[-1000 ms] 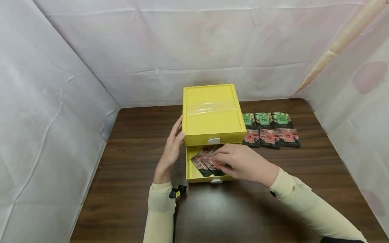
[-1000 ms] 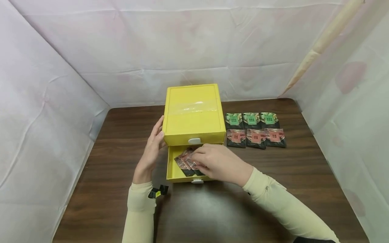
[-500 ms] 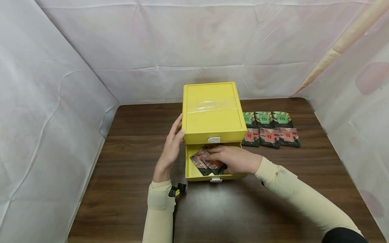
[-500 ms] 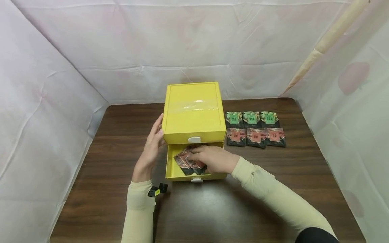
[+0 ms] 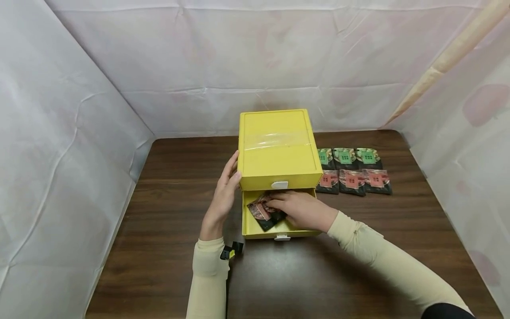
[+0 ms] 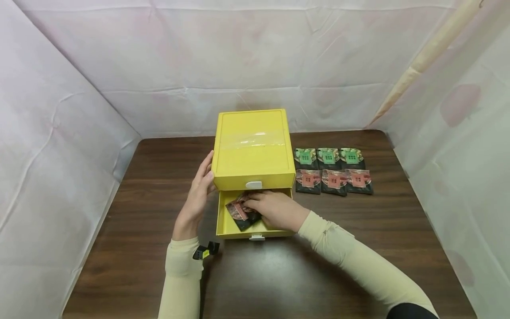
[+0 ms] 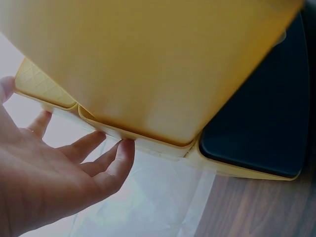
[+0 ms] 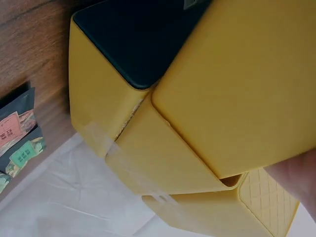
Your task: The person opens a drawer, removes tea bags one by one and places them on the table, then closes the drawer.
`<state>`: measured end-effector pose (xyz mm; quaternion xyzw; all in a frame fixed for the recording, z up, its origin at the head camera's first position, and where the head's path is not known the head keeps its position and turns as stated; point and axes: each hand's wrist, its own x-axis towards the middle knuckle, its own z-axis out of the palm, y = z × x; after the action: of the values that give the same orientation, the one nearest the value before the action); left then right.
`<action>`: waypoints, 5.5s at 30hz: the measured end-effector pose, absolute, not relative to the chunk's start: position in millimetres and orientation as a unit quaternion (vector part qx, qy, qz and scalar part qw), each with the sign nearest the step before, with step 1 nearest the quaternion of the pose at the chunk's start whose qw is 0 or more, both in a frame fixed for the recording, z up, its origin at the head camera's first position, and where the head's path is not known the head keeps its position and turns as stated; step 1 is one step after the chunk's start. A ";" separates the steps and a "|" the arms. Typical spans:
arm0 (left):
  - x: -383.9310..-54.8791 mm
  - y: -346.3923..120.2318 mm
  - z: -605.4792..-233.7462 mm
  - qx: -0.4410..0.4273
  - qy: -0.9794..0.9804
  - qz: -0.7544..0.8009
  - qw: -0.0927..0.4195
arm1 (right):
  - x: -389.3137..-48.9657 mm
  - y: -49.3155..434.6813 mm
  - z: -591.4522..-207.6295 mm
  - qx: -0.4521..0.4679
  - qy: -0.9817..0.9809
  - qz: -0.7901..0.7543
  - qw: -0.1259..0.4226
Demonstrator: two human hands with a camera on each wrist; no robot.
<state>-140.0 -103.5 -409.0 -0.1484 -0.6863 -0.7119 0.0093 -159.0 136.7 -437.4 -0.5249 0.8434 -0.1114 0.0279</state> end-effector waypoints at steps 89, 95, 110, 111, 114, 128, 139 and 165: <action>-148.8 -100.0 -431.1 -0.146 -0.683 -0.713 0.065 | -142.6 261.2 -518.4 -0.296 0.949 -0.106 -0.032; -154.4 -102.4 -442.6 -0.149 -0.688 -0.707 0.066 | -149.0 261.3 -519.4 -0.303 0.947 -0.106 -0.025; -140.6 -100.0 -412.2 -0.150 -0.694 -0.702 0.056 | -152.3 264.8 -526.8 -0.296 0.949 -0.112 0.005; -140.8 -100.0 -412.6 -0.149 -0.694 -0.703 0.055 | -152.1 264.8 -526.7 -0.295 0.949 -0.111 0.004; -140.9 -100.7 -413.7 -0.147 -0.694 -0.703 0.051 | -152.3 264.4 -525.4 -0.295 0.949 -0.111 -0.005; -142.4 -99.1 -412.3 -0.143 -0.690 -0.708 0.049 | -152.4 270.7 -449.6 -0.265 0.912 -0.156 -0.271; -142.6 -100.0 -411.0 -0.144 -0.692 -0.706 0.046 | -129.9 234.8 -395.9 -0.338 0.846 -0.258 -0.321; -140.9 -96.6 -397.9 -0.154 -0.729 -0.666 0.027 | -161.0 156.6 -418.5 -0.451 0.860 -0.191 0.144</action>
<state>-140.9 -96.6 -397.9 -0.1540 -0.7292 -0.6662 0.0266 -161.0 156.6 -418.5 -0.4509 0.8598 -0.1912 0.1441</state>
